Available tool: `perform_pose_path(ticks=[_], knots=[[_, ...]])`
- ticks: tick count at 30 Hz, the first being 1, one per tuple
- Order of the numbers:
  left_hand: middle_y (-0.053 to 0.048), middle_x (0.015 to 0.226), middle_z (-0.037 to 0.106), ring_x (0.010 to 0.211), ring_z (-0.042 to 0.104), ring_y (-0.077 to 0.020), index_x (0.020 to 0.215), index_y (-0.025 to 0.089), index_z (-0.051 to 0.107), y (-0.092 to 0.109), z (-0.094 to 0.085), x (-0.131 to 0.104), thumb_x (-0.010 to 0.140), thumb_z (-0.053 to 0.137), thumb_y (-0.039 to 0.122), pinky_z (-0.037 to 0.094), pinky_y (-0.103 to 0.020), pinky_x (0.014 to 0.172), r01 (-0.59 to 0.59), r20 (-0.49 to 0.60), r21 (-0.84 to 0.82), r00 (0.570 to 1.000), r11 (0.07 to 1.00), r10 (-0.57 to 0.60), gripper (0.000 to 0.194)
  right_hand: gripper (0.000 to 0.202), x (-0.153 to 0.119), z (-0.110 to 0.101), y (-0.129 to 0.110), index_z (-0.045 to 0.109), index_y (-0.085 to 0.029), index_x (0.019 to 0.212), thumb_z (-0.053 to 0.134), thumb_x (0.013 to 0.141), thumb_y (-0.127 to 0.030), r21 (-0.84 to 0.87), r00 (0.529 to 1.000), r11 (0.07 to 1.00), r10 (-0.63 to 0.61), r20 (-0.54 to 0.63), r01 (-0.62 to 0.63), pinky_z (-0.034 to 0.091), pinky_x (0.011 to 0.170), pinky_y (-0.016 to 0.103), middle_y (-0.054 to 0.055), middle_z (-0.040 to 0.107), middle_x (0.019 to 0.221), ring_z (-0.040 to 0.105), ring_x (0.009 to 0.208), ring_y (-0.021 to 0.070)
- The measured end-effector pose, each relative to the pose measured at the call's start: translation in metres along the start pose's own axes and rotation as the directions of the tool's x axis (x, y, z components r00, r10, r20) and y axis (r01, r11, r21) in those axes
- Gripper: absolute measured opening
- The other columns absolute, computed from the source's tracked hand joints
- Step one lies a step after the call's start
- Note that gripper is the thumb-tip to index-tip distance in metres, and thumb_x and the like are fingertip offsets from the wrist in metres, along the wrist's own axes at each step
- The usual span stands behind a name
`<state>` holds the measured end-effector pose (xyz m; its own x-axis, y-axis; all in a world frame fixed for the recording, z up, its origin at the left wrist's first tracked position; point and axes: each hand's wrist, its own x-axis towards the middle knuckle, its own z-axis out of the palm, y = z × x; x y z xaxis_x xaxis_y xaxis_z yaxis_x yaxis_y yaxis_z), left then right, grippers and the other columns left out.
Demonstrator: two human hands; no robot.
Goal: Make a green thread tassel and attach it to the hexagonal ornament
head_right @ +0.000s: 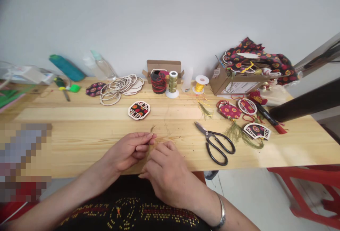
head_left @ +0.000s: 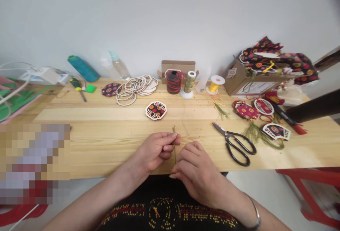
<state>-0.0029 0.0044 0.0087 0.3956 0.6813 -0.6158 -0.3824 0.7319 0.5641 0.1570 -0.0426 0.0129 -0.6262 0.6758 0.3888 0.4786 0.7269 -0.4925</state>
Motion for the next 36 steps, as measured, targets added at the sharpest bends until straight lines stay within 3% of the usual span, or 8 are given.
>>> perform_pose_path(ticks=[19,22,24,26,28,30,33,36], knots=[[0.004,0.053,0.046,0.041,0.027,0.0000,0.064,0.010,0.061,-0.002,0.001,-0.010,0.071,0.071,0.023,0.014,-0.014,0.038,-0.095,0.007,0.114,0.996,0.989,0.094,0.018,0.016,0.001,0.003,0.000,0.066,-0.017,0.079,0.055,0.089,-0.023,0.243,0.978,0.970,-0.072,0.198,0.022,0.045,0.081,0.033,0.004,0.063,0.080,0.056,0.085,0.0160],[0.005,0.050,0.044,0.040,0.025,-0.0003,0.070,0.010,0.066,0.000,0.000,-0.012,0.071,0.070,0.025,0.012,-0.015,0.039,-0.151,-0.037,0.166,0.987,0.975,0.159,0.016,0.018,-0.002,-0.008,0.005,0.069,-0.021,0.091,0.061,0.085,-0.035,0.496,0.983,0.868,-0.069,0.170,-0.024,0.047,0.076,0.032,0.003,0.066,0.084,0.058,0.080,0.0151],[0.005,0.049,0.043,0.040,0.024,-0.0008,0.070,0.010,0.067,0.001,0.000,-0.015,0.071,0.070,0.025,0.012,-0.016,0.040,-0.196,-0.057,0.192,0.976,0.962,0.210,0.016,0.023,-0.004,-0.016,0.011,0.071,-0.024,0.097,0.060,0.085,-0.041,0.659,0.994,0.745,0.056,0.092,-0.103,0.047,0.070,0.031,0.003,0.067,0.084,0.058,0.075,0.0146],[0.005,0.048,0.042,0.041,0.024,-0.0015,0.069,0.011,0.068,0.001,0.001,-0.016,0.072,0.070,0.026,0.012,-0.017,0.041,-0.225,-0.061,0.222,0.968,0.949,0.244,0.016,0.019,-0.004,-0.018,0.019,0.073,-0.025,0.087,0.058,0.087,-0.037,0.731,0.941,0.641,0.339,0.006,-0.235,0.045,0.063,0.030,0.001,0.066,0.074,0.056,0.068,0.0135],[0.005,0.048,0.041,0.042,0.026,-0.0025,0.070,0.012,0.070,0.000,0.002,-0.017,0.072,0.069,0.028,0.013,-0.018,0.041,-0.237,-0.063,0.259,0.963,0.936,0.261,0.017,0.017,0.000,-0.014,0.027,0.074,-0.024,0.075,0.061,0.084,-0.033,0.744,0.798,0.547,0.601,-0.030,-0.383,0.042,0.059,0.028,0.000,0.063,0.064,0.053,0.061,0.0123],[0.004,0.049,0.043,0.043,0.029,-0.0036,0.070,0.013,0.071,-0.001,0.004,-0.018,0.071,0.070,0.029,0.016,-0.018,0.041,-0.246,-0.068,0.290,0.959,0.925,0.276,0.017,0.019,0.005,-0.007,0.033,0.073,-0.021,0.071,0.064,0.080,-0.035,0.744,0.709,0.453,0.704,0.040,-0.492,0.039,0.055,0.027,-0.001,0.060,0.059,0.048,0.055,0.0108],[0.003,0.052,0.046,0.045,0.030,-0.0042,0.069,0.013,0.071,-0.001,0.005,-0.020,0.070,0.071,0.030,0.018,-0.019,0.041,-0.263,-0.077,0.324,0.950,0.909,0.302,0.017,0.031,0.012,-0.003,0.038,0.070,-0.018,0.063,0.058,0.082,-0.039,0.706,0.712,0.425,0.683,0.159,-0.566,0.034,0.051,0.025,-0.001,0.055,0.053,0.043,0.050,0.0092],[0.003,0.052,0.045,0.045,0.029,-0.0039,0.070,0.014,0.072,0.002,0.004,-0.025,0.071,0.069,0.030,0.019,-0.019,0.041,-0.292,-0.086,0.360,0.936,0.886,0.343,0.016,0.017,0.014,-0.008,0.040,0.072,-0.019,0.068,0.063,0.077,-0.031,0.630,0.687,0.559,0.724,-0.055,-0.539,0.037,0.056,0.027,0.001,0.061,0.064,0.049,0.059,0.0115]])
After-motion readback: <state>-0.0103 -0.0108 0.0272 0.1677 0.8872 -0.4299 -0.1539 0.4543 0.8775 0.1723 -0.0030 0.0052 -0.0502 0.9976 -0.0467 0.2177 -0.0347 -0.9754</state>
